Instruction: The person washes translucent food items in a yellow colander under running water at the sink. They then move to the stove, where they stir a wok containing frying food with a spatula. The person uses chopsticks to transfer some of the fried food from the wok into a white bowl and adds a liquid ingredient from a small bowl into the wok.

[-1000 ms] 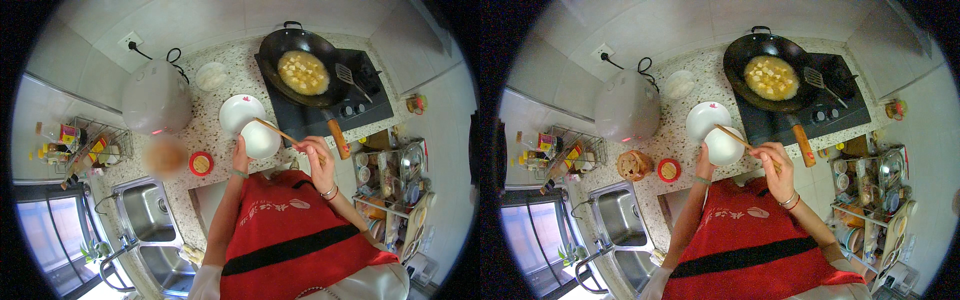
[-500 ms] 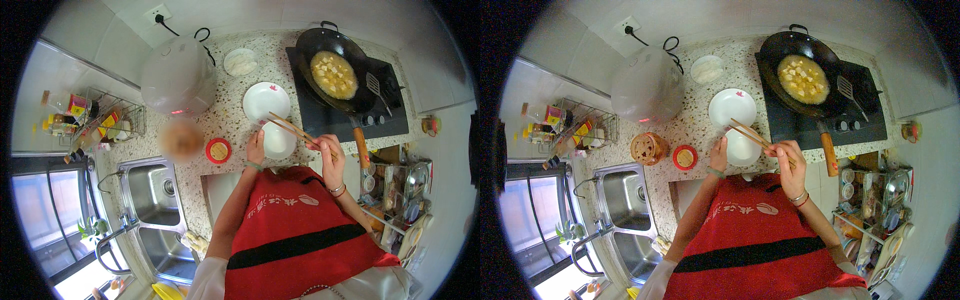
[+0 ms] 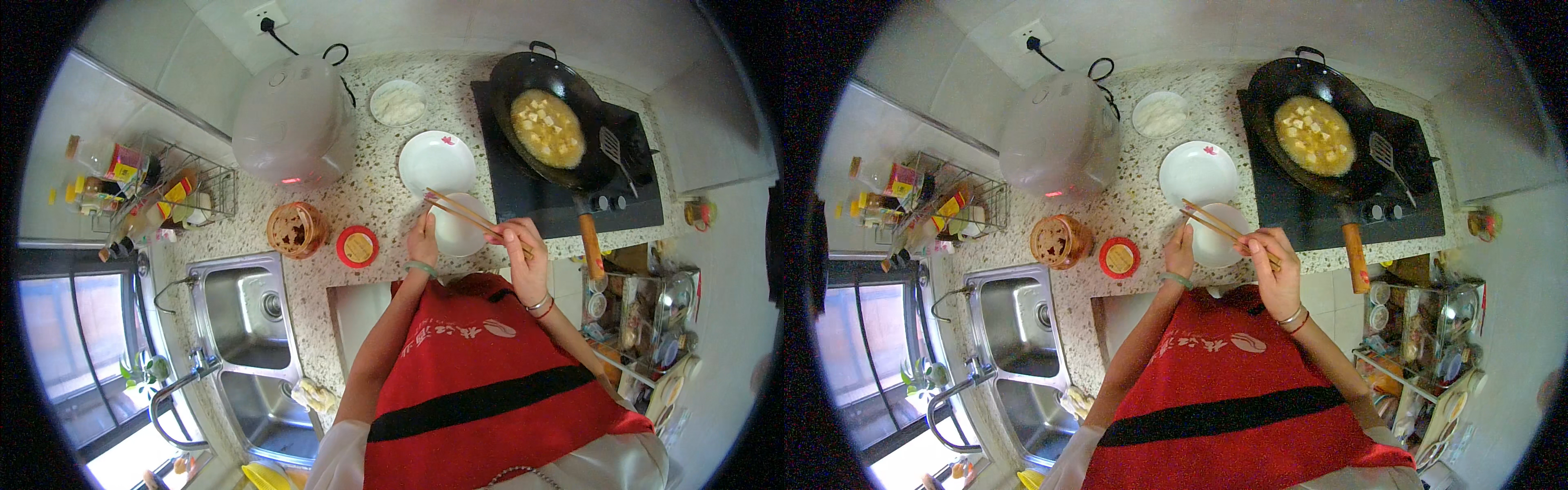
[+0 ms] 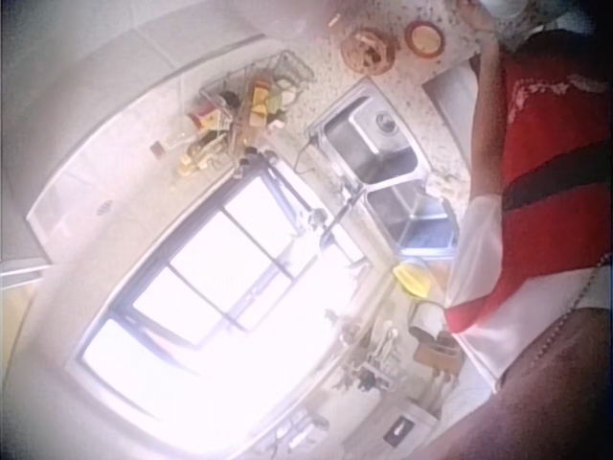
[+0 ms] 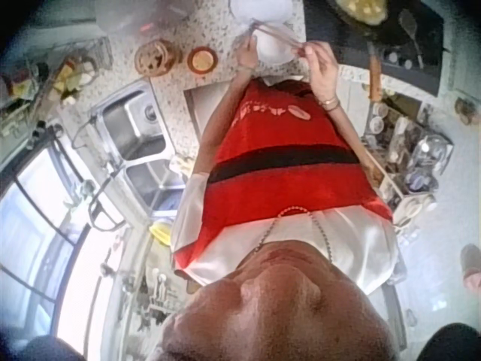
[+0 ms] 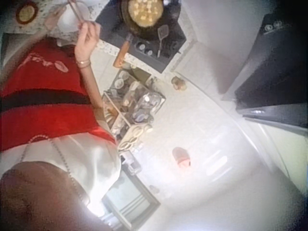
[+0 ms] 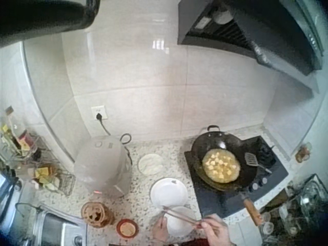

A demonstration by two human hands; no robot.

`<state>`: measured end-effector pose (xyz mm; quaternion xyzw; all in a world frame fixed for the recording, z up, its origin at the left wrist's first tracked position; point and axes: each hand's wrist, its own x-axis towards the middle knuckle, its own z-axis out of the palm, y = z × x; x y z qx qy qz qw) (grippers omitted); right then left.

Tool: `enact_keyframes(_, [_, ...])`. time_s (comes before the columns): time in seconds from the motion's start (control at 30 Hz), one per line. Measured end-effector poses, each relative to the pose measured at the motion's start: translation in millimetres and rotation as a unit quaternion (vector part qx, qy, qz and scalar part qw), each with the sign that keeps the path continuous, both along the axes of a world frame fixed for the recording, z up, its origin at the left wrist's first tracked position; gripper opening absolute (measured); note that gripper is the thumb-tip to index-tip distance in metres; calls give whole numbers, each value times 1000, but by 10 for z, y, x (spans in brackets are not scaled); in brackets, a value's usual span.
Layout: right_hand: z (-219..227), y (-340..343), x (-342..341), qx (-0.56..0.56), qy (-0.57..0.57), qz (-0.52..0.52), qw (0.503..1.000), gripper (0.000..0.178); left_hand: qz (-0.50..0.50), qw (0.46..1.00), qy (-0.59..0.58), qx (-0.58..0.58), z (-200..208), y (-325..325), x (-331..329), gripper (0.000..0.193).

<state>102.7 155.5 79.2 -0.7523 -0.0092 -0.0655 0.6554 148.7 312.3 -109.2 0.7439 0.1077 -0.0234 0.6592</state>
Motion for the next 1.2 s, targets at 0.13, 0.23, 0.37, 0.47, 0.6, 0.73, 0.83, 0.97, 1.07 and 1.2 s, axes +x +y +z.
enact_keyframes(0.13, [32, 35, 17, -10, -8, -2, 1000, 22, -4, 998, 24, -55, -68, -35, -9, 35])
enact_keyframes(0.23, [33, 45, 4, -27, -10, -10, 1000, 20, 13, 996, -38, -75, 29, -63, -37, 33])
enact_keyframes(0.37, [18, 101, -14, -112, -43, -3, 993, 16, 53, 998, 0, -22, 156, 65, -180, 35])
enact_keyframes(0.47, [91, 196, -15, -224, -99, -9, 969, 15, 81, 996, -12, -28, 409, 349, -368, 27])
enact_keyframes(0.6, [213, 341, -87, -210, -155, 55, 964, 14, 209, 972, -51, 93, 656, 828, -707, 19])
enact_keyframes(0.73, [306, 701, -156, -165, -256, 189, 934, 6, 296, 887, -95, 341, 669, 1409, -1257, 22])
enact_keyframes(0.83, [316, 989, -261, -128, -211, 269, 931, 4, 378, 788, -18, 487, 424, 1873, -1895, 31])
enact_keyframes(0.97, [287, 1119, -305, -120, -194, 325, 918, 6, 428, 644, 251, 582, 208, 2142, -2834, 48])
enact_keyframes(1.07, [276, 1140, -316, -103, -177, 327, 922, 6, 392, 622, 313, 601, -6, 2066, -3363, 50])
enact_keyframes(1.2, [269, 1077, -273, -100, -166, 309, 931, 4, 438, 683, 183, 555, 24, 2219, -3410, 38])
